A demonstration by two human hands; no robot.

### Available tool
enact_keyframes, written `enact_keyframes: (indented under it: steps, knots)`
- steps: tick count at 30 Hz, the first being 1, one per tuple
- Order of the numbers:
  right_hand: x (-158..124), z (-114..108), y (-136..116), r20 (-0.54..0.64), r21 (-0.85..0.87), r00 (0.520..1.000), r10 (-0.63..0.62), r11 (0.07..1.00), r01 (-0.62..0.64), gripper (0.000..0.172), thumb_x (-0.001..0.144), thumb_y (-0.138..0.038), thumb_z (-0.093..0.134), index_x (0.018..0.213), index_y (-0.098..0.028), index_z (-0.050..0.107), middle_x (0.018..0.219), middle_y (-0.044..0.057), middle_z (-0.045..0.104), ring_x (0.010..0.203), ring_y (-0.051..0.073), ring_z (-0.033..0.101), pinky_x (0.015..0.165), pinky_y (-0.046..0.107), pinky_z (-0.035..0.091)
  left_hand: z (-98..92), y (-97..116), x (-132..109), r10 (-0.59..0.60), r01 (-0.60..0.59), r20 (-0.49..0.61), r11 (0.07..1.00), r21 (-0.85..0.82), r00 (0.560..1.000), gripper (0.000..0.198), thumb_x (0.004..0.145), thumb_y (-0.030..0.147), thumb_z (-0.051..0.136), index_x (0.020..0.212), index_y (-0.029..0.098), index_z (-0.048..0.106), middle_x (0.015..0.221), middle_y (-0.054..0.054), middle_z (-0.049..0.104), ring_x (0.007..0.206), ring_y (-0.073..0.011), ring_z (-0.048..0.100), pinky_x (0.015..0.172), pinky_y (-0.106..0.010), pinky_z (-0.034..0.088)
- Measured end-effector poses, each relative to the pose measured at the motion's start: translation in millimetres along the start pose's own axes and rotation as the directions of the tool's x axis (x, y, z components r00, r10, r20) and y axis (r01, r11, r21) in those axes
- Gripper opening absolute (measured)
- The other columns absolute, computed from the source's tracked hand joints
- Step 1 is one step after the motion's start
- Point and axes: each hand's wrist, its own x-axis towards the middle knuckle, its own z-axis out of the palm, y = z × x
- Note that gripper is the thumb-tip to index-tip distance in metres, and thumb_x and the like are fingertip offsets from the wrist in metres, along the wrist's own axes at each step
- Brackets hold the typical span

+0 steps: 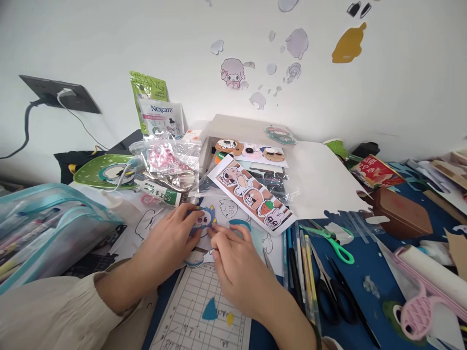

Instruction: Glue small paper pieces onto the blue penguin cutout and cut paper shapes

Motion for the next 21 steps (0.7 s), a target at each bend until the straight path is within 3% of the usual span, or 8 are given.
enact_keyframes:
  steps: [4,10,16,21]
  knots:
    - [-2.6,-1.5,3.4,-0.048,0.018,0.998,0.028,0.999,-0.027,0.017,0.100,-0.015,0.027,0.092,-0.025,0.039,0.113,0.011,0.065,0.133,0.022,0.043,0.104,0.051,0.034,-4.9,0.4,0.9,0.074,-0.074,-0.013,0.996,0.047,0.997,0.017,0.083,0.008,0.053,0.094,0.015,0.065,0.119,-0.017,0.057,0.103,-0.0329,0.056,0.079,-0.048,0.052]
    - [-1.0,-3.9,7.6,-0.076,0.014,0.994,0.075,0.997,-0.074,0.017,0.100,-0.018,0.026,0.091,-0.025,0.039,0.117,0.009,0.065,0.124,0.024,0.051,0.096,0.048,0.039,-5.8,-2.4,1.5,0.260,-0.259,0.061,0.966,-0.023,0.964,0.021,0.085,0.005,0.052,0.086,0.019,0.066,0.098,-0.007,0.068,0.087,-0.0218,0.063,0.076,-0.036,0.052]
    - [4.4,-6.1,4.2,-0.023,0.025,0.997,0.080,0.996,-0.080,0.019,0.100,-0.021,0.026,0.092,-0.025,0.042,0.110,0.007,0.067,0.109,0.024,0.059,0.095,0.048,0.042,-7.7,-6.3,0.9,0.318,-0.314,0.080,0.947,-0.066,0.945,0.026,0.087,0.004,0.047,0.099,0.018,0.066,0.101,-0.008,0.071,0.093,-0.0226,0.066,0.081,-0.038,0.053]
    - [1.3,-5.8,6.5,-0.018,0.161,0.990,0.138,0.978,-0.133,0.019,0.100,-0.026,0.029,0.093,-0.024,0.046,0.124,0.008,0.062,0.118,0.025,0.052,0.098,0.048,0.042,-4.7,-8.7,1.0,0.323,-0.319,0.065,0.945,-0.066,0.944,0.029,0.086,0.001,0.044,0.097,0.016,0.067,0.110,-0.010,0.071,0.096,-0.0247,0.067,0.079,-0.040,0.055]
